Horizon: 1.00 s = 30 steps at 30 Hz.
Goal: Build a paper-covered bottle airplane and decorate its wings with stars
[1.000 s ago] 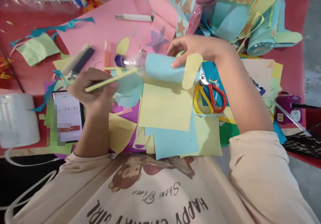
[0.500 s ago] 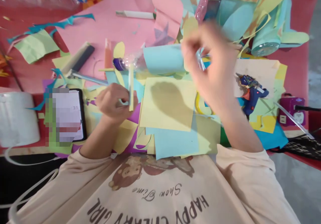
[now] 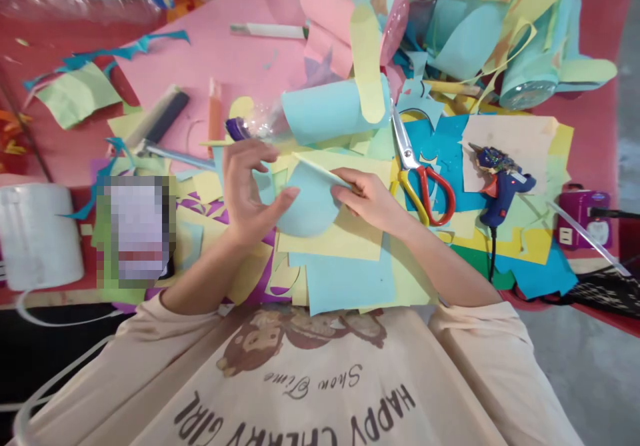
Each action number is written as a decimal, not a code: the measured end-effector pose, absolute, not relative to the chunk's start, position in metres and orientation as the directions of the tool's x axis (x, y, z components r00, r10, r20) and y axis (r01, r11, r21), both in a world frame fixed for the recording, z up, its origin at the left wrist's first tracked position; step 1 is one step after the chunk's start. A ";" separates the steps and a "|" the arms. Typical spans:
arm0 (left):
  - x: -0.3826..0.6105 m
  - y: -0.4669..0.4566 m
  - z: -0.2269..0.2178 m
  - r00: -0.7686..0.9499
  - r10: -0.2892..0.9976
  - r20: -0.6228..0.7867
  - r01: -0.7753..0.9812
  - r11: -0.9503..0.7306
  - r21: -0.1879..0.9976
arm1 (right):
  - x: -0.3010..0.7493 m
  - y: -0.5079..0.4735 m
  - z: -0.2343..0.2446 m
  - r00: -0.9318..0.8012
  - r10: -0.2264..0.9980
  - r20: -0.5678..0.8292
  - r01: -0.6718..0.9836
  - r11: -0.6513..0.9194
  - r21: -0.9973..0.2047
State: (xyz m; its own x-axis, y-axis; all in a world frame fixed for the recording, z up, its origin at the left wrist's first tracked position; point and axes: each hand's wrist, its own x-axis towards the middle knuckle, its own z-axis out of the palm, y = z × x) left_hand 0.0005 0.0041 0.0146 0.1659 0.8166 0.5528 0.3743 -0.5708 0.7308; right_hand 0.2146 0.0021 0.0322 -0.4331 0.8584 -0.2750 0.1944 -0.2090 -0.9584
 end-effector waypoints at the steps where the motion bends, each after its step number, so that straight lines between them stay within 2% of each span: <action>1: -0.001 0.004 0.016 0.180 0.876 0.447 0.297 -0.482 0.824 | 0.216 0.002 0.034 -0.447 0.848 -0.283 0.219 -0.203 -0.954; 3: -0.001 0.003 0.021 0.394 0.912 0.114 0.156 -0.189 0.970 | 0.217 0.001 0.039 -0.484 0.826 -0.289 0.298 -0.155 -0.942; 5: 0.002 0.000 0.027 0.551 0.821 -0.150 0.201 0.044 0.979 | 0.215 -0.002 0.045 -0.522 0.793 -0.313 0.421 -0.079 -0.903; 6: 0.004 -0.002 0.029 0.578 0.786 -0.218 0.248 0.085 0.965 | 0.215 -0.005 0.050 -0.538 0.773 -0.336 0.493 -0.034 -0.869; 8: 0.007 -0.004 0.030 0.584 0.770 -0.258 0.298 0.092 0.950 | 0.216 -0.014 0.059 -0.527 0.762 -0.377 0.631 0.053 -0.774; 10: 0.010 -0.005 0.027 0.555 0.788 -0.266 0.328 0.087 0.941 | 0.226 -0.026 0.068 -0.392 0.851 -0.351 0.751 0.076 -0.656; 12: 0.011 -0.004 0.023 0.508 0.813 -0.284 0.372 0.090 0.924 | 0.247 -0.038 0.074 -0.167 0.953 -0.252 0.780 -0.029 -0.625; 14: 0.011 -0.004 0.018 0.484 0.822 -0.301 0.407 0.093 0.909 | 0.277 -0.049 0.073 0.181 0.981 -0.076 0.755 -0.188 -0.628; 15: 0.011 -0.003 0.017 0.482 0.821 -0.305 0.415 0.093 0.905 | 0.294 -0.054 0.071 0.344 0.939 0.029 0.744 -0.254 -0.618; 17: 0.012 -0.003 0.015 0.492 0.812 -0.313 0.430 0.086 0.899 | 0.328 -0.062 0.065 0.560 0.820 0.120 0.707 -0.397 -0.585; 20: 0.012 -0.003 0.013 0.501 0.801 -0.328 0.454 0.079 0.887 | 0.365 -0.068 0.055 0.720 0.692 0.039 0.635 -0.636 -0.438; 22: 0.012 -0.003 0.012 0.501 0.799 -0.332 0.457 0.082 0.886 | 0.376 -0.068 0.048 0.754 0.655 -0.044 0.585 -0.700 -0.409; 24: 0.012 -0.003 0.011 0.501 0.798 -0.334 0.459 0.082 0.885 | 0.380 -0.064 0.039 0.761 0.645 -0.071 0.552 -0.701 -0.453; 26: 0.011 -0.003 0.012 0.500 0.791 -0.352 0.478 0.086 0.874 | 0.378 -0.058 0.028 0.799 0.601 -0.007 0.494 -0.664 -0.561; 29: 0.012 -0.002 0.013 0.490 0.782 -0.385 0.510 0.101 0.854 | 0.375 -0.049 0.012 0.862 0.493 0.121 0.395 -0.502 -0.769; 30: 0.012 -0.002 0.014 0.489 0.781 -0.388 0.513 0.103 0.852 | 0.375 -0.047 0.008 0.867 0.478 0.138 0.381 -0.459 -0.803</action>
